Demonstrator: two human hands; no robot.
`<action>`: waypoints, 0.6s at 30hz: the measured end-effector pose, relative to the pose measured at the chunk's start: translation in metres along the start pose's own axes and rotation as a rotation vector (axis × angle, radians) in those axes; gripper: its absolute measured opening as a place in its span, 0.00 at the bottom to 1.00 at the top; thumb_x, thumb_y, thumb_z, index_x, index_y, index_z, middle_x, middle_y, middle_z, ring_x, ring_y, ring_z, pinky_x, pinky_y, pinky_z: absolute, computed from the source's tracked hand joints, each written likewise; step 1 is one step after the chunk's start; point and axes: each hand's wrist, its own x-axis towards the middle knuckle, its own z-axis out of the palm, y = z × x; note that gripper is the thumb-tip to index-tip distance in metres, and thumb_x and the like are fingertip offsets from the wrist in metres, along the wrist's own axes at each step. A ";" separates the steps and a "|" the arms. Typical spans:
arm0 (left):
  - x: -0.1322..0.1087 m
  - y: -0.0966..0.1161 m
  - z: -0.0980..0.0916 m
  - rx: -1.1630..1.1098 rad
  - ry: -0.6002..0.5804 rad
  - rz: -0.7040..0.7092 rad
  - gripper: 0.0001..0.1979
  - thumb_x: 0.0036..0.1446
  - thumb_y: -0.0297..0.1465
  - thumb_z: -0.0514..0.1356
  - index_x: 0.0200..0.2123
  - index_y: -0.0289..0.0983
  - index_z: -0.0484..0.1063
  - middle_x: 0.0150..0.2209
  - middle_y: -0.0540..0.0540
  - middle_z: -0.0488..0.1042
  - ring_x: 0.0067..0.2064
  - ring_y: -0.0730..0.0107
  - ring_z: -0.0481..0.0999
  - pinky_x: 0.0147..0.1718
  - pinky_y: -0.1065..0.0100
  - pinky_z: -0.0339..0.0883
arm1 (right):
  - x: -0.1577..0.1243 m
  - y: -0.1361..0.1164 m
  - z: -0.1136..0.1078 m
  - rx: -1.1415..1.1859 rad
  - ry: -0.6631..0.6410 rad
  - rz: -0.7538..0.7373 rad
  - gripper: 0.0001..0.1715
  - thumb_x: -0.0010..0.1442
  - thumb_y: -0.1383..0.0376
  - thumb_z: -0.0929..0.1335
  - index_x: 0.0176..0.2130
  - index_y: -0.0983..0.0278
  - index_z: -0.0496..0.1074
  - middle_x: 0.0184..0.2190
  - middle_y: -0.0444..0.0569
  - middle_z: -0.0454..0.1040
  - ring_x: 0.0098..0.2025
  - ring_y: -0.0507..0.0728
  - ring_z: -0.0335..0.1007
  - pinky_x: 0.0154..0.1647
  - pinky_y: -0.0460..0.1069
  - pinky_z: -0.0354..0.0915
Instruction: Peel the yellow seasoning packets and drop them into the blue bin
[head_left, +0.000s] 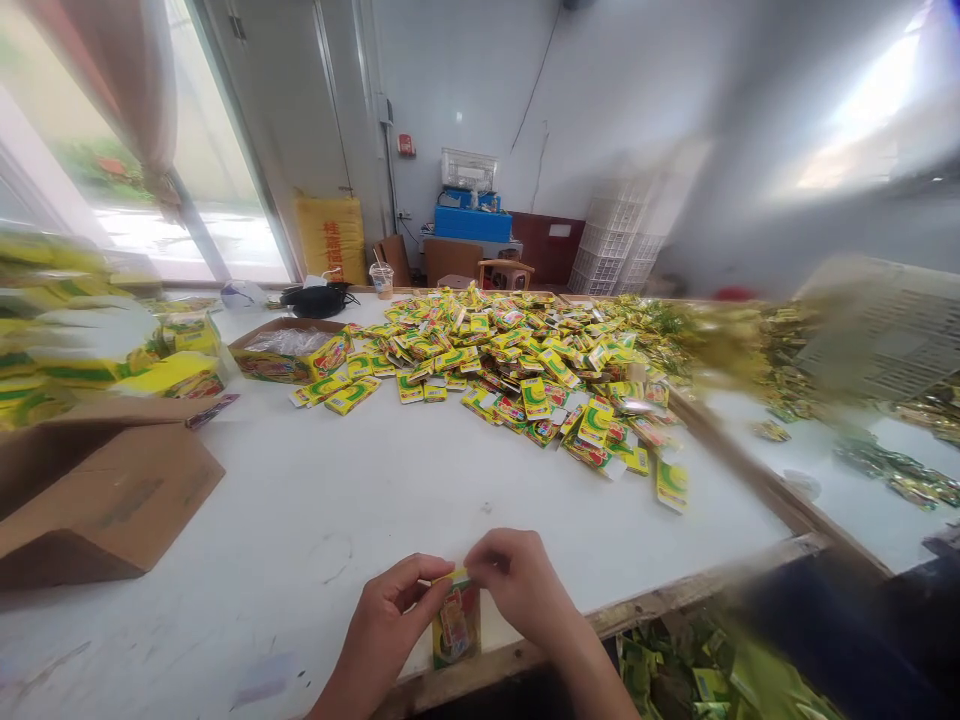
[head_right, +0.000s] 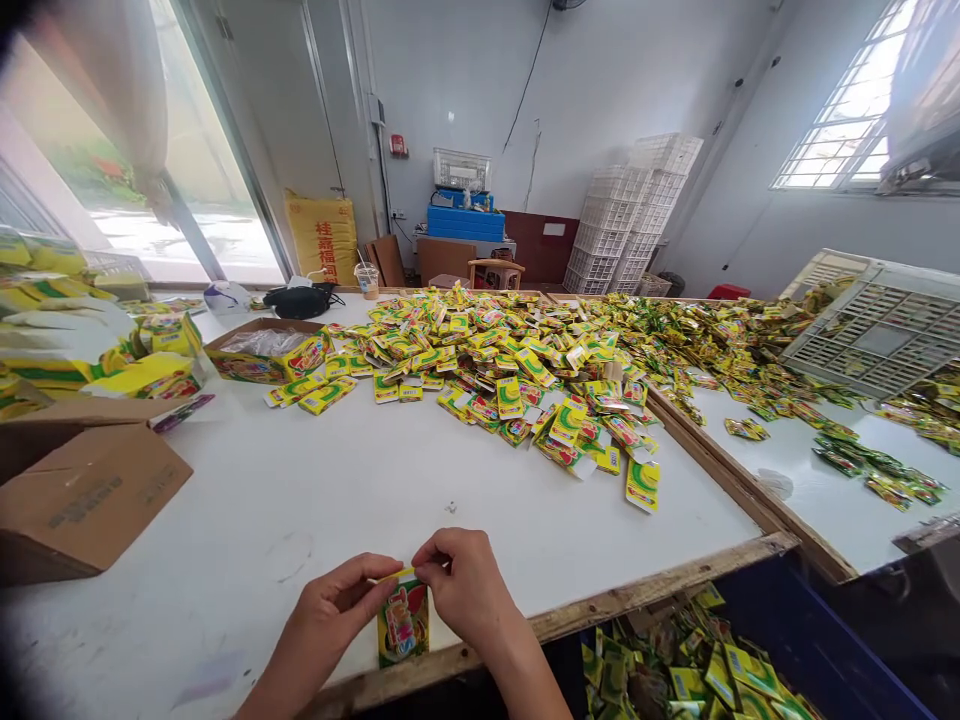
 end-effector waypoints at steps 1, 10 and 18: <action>-0.001 0.002 0.000 -0.018 -0.006 -0.023 0.09 0.57 0.36 0.63 0.39 0.41 0.80 0.37 0.46 0.81 0.37 0.63 0.80 0.36 0.69 0.75 | -0.001 -0.001 -0.001 -0.011 -0.017 -0.008 0.10 0.53 0.74 0.68 0.29 0.62 0.78 0.26 0.43 0.78 0.31 0.54 0.74 0.32 0.46 0.66; -0.009 -0.004 0.002 0.062 -0.018 0.162 0.13 0.55 0.33 0.65 0.45 0.46 0.80 0.43 0.47 0.81 0.43 0.60 0.81 0.40 0.69 0.76 | -0.013 0.015 0.006 0.010 0.012 -0.115 0.14 0.48 0.79 0.70 0.31 0.60 0.74 0.30 0.40 0.72 0.34 0.52 0.71 0.33 0.44 0.66; -0.021 -0.007 0.010 0.105 -0.068 0.132 0.14 0.62 0.33 0.59 0.51 0.46 0.75 0.42 0.47 0.81 0.42 0.62 0.80 0.43 0.65 0.75 | -0.028 0.015 0.017 0.099 0.099 -0.156 0.09 0.56 0.74 0.67 0.31 0.59 0.73 0.34 0.46 0.71 0.36 0.55 0.71 0.37 0.48 0.68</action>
